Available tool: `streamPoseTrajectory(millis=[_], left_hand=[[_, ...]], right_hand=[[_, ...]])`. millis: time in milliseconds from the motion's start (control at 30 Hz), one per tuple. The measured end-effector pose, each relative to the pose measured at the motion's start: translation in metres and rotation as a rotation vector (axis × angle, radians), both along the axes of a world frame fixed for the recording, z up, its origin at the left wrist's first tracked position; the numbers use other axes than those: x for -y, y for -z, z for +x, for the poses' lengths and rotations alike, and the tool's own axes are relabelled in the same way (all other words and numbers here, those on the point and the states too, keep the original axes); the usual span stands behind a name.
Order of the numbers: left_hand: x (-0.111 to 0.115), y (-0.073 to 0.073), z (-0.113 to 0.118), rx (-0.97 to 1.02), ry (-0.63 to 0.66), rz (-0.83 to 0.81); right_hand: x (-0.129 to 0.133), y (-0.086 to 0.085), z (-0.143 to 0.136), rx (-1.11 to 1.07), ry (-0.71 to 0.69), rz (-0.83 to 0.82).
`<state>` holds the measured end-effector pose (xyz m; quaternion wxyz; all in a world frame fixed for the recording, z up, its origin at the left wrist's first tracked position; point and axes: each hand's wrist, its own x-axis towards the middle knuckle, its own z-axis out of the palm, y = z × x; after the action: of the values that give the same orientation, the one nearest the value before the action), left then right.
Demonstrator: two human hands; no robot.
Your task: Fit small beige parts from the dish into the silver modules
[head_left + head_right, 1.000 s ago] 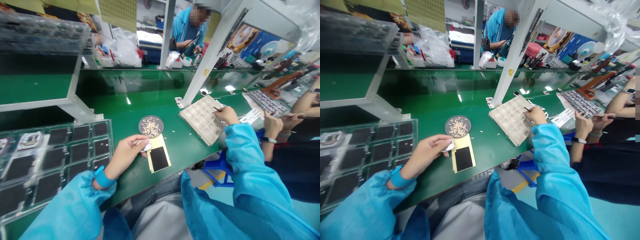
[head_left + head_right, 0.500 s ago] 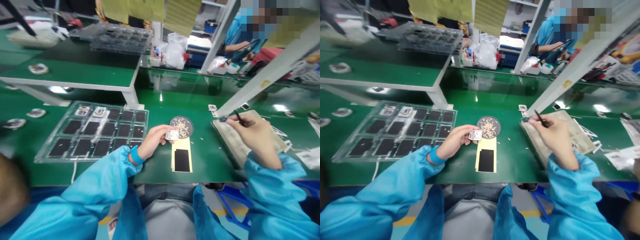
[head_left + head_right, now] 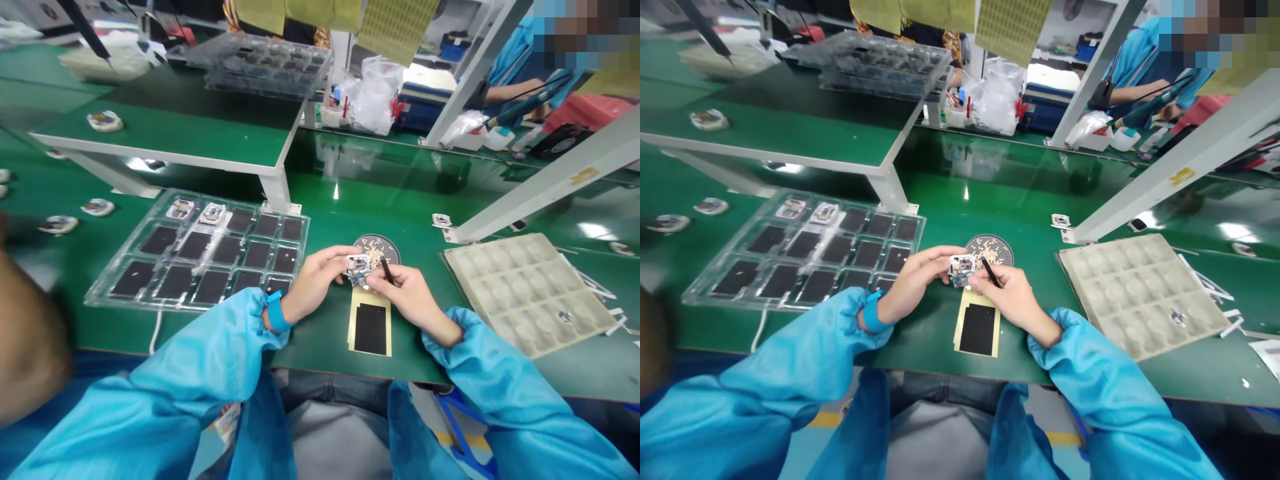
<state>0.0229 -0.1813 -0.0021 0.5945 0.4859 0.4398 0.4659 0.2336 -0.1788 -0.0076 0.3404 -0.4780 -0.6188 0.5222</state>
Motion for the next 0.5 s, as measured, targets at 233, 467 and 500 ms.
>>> streamPoseTrajectory(millis=[233,467,500], left_hand=[[0.004,0.001,0.005,0.023,0.039,0.017],[0.007,0.009,0.010,-0.101,0.082,0.127],[0.008,0.009,0.010,-0.135,0.078,0.144]], right_hand=[[0.001,0.010,-0.003,-0.072,0.089,-0.063],[0.001,0.009,-0.006,-0.186,0.127,-0.207],[0.001,0.008,-0.006,-0.192,0.131,-0.218]])
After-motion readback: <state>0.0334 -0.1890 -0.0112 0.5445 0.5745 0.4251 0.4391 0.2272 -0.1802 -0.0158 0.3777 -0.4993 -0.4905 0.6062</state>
